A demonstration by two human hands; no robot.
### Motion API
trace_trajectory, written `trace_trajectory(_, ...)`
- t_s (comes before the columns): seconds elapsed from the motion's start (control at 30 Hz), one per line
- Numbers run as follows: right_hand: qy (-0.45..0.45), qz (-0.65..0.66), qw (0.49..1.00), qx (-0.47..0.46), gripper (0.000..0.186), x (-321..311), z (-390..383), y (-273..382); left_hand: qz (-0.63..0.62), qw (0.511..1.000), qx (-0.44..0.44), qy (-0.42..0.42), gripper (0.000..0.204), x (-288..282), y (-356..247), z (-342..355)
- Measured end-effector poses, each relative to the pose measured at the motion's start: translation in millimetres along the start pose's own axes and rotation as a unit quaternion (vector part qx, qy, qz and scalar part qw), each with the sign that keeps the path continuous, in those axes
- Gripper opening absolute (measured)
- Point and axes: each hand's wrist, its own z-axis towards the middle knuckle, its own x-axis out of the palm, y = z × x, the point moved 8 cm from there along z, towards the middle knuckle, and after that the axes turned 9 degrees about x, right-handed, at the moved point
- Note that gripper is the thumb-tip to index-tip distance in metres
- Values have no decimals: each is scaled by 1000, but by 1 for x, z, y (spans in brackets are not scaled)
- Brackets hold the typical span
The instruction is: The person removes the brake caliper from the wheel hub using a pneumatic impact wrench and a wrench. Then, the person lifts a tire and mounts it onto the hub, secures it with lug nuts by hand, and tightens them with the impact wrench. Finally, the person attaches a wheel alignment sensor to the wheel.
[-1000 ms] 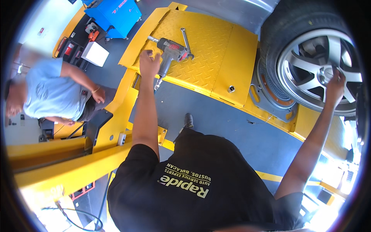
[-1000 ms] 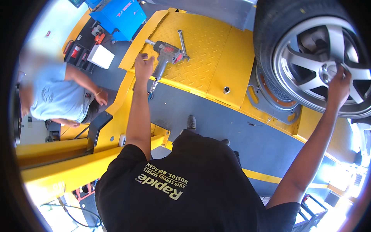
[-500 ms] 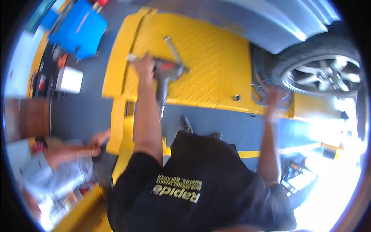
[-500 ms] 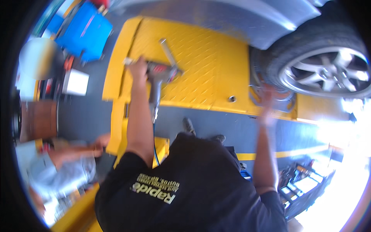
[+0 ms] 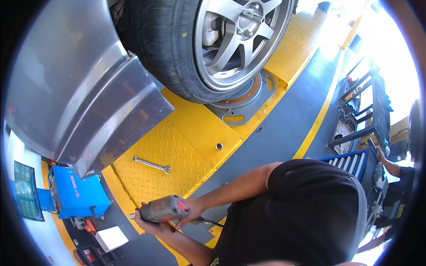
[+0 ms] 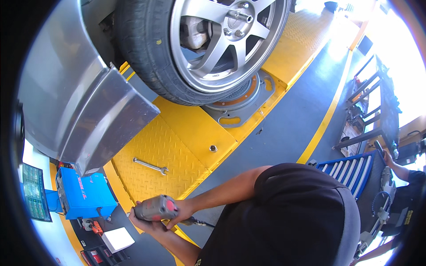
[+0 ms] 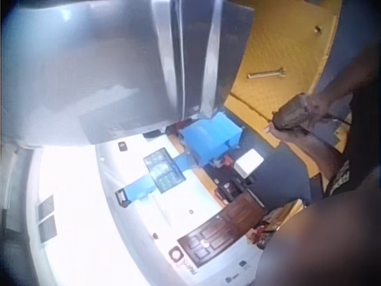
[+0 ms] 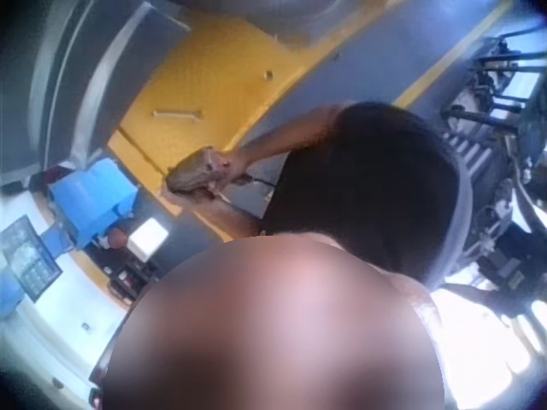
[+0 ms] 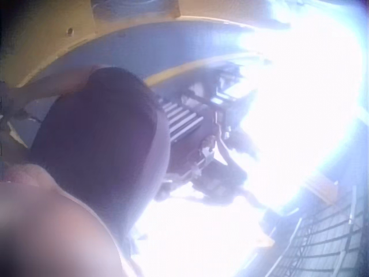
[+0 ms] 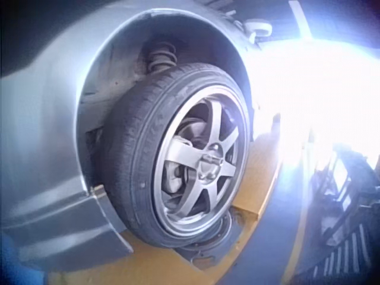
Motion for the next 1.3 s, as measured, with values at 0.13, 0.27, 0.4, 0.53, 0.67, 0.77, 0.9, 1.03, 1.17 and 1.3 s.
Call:
trace_trajectory(0.13, 62, 15, 998, 3, 33, 16, -39, 61, 48, 993, 102, 33, 46, 57, -50, -43)
trace_trajectory(0.27, -72, -49, 996, 29, 20, -41, -92, 107, -38, 996, -39, 65, 46, 77, 5, -23)
trace_trajectory(0.4, -65, -54, 992, 93, 17, -89, -173, 136, -218, 965, 114, -91, 41, 41, 4, 70)
trace_trajectory(0.53, -143, -158, 977, 20, 14, -136, -272, 191, 656, 745, 117, 27, 46, 0, 63, 96)
trace_trajectory(0.67, -227, -367, 900, -68, 23, -194, -334, 248, 867, 485, 73, 93, 62, -20, 157, 66)
trace_trajectory(0.77, -283, -477, 822, -125, 33, -235, -360, 294, 827, 548, 117, -55, 70, -4, 160, 45)
trace_trajectory(0.9, -362, -365, 857, -27, 37, -282, -374, 318, 833, 540, 118, -8, 70, 31, 159, 28)
trace_trajectory(1.03, -387, -337, 856, -66, 37, -293, -393, 339, 834, 529, 158, 12, 69, 47, 157, -2)
trace_trajectory(1.17, -387, -380, 834, -103, 30, -302, -411, 348, 826, 537, 172, -20, 71, 47, 155, -26)
trace_trajectory(1.3, -357, -147, 921, -58, 48, -325, -414, 337, 807, 554, 201, -32, 76, 44, 149, -46)
